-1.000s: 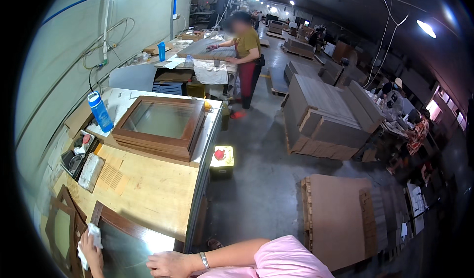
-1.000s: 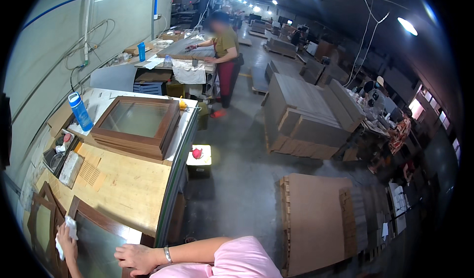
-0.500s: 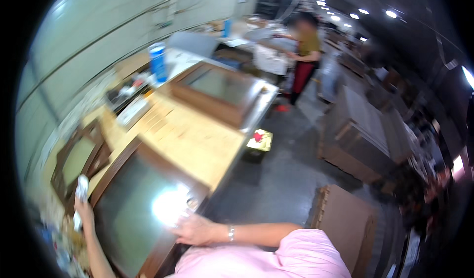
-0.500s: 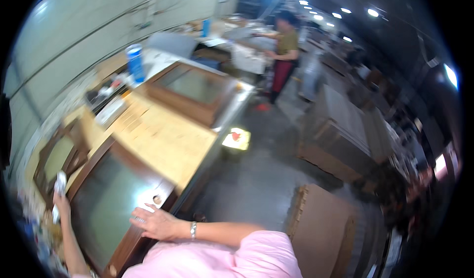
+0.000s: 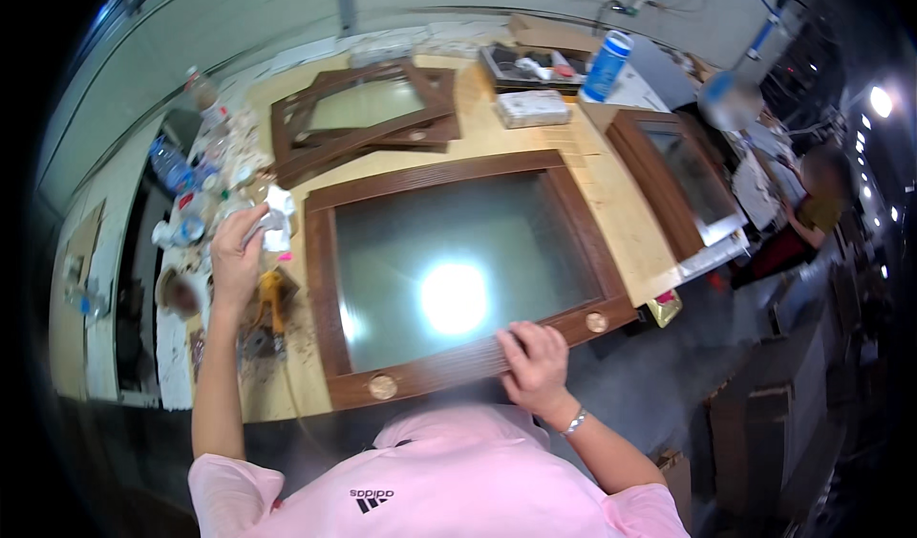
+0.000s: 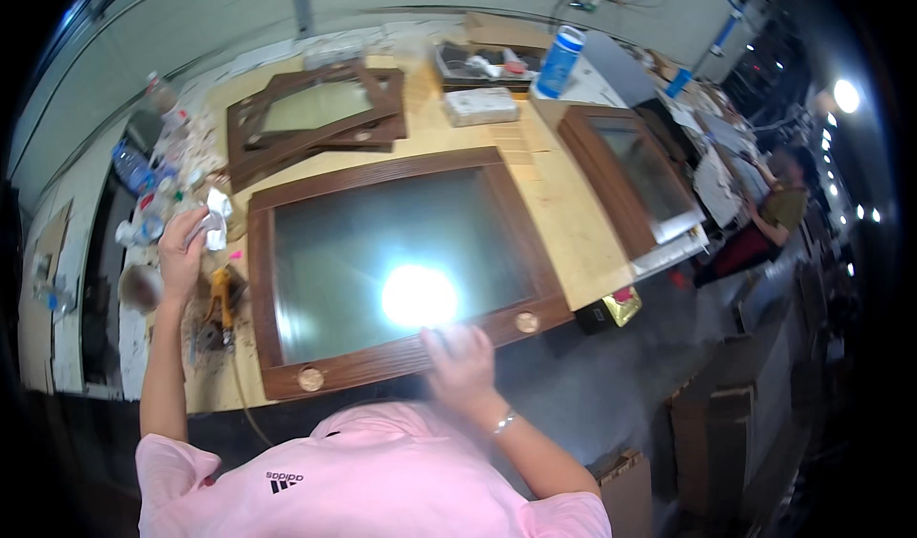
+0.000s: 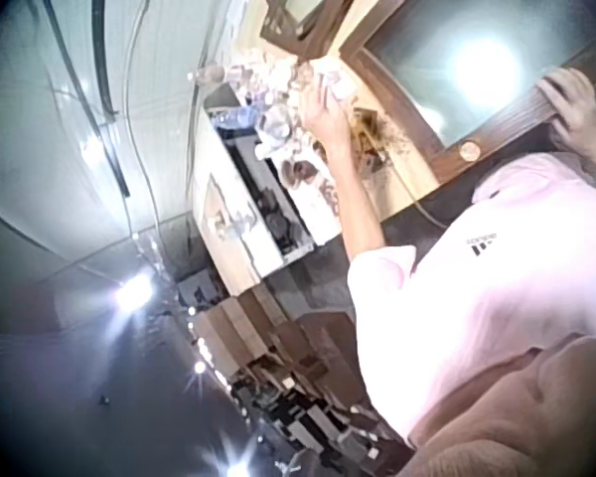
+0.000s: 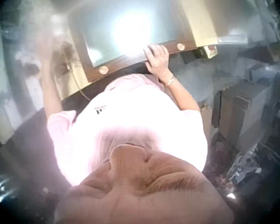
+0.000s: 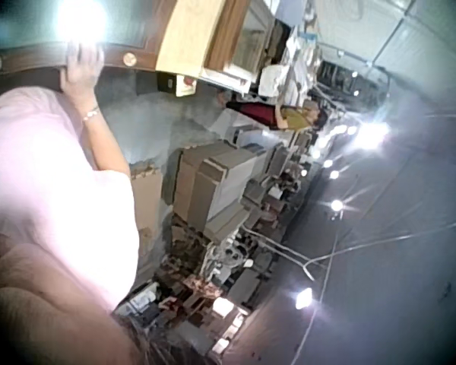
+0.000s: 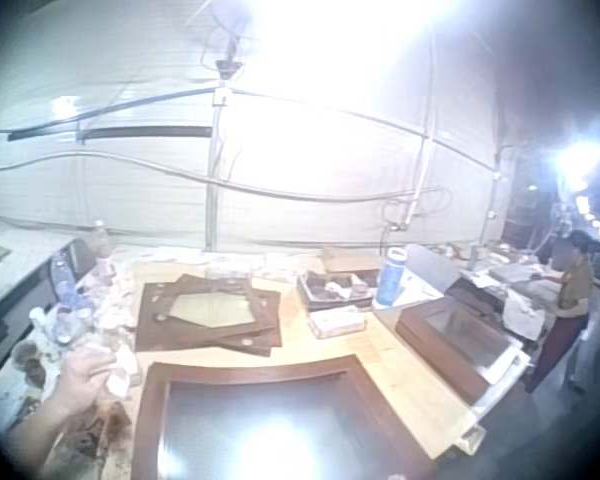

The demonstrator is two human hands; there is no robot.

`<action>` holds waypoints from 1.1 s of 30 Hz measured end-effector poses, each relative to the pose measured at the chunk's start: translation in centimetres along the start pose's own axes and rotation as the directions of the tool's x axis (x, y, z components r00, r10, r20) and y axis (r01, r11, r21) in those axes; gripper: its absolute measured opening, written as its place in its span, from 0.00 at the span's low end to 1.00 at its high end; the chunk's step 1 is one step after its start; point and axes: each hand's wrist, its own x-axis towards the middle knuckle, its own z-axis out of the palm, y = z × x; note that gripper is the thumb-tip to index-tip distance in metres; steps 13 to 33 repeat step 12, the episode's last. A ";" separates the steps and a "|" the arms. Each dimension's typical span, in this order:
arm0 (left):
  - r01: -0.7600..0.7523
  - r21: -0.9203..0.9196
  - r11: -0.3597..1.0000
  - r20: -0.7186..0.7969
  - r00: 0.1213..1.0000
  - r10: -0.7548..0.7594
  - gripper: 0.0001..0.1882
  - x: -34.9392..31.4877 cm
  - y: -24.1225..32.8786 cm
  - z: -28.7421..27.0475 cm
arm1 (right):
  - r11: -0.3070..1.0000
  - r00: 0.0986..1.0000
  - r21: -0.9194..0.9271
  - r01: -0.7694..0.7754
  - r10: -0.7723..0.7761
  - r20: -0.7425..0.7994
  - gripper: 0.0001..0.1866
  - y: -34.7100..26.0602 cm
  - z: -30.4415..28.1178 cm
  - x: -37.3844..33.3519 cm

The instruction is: The person wipes glass panels in wooden frames with a cloth, sands the wooden frame edges using a block, and applies a substance to the wood surface.

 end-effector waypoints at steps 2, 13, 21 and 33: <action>-0.048 -0.196 0.979 0.035 0.998 0.056 0.17 -1.3 4.2 -0.4 | 0.999 1.000 -0.054 -0.007 0.005 -0.031 0.29 0.3 0.4 -0.6; 0.185 -0.102 0.977 -0.138 0.970 -0.198 0.17 -6.2 -3.8 -1.4 | 0.996 0.994 -0.082 0.029 -0.038 -0.101 0.31 -0.1 0.7 -0.6; 0.185 -0.102 0.977 -0.138 0.970 -0.198 0.17 -6.2 -3.8 -1.4 | 0.996 0.994 -0.082 0.029 -0.038 -0.101 0.31 -0.1 0.7 -0.6; 0.185 -0.102 0.977 -0.138 0.970 -0.198 0.17 -6.2 -3.8 -1.4 | 0.996 0.994 -0.082 0.029 -0.038 -0.101 0.31 -0.1 0.7 -0.6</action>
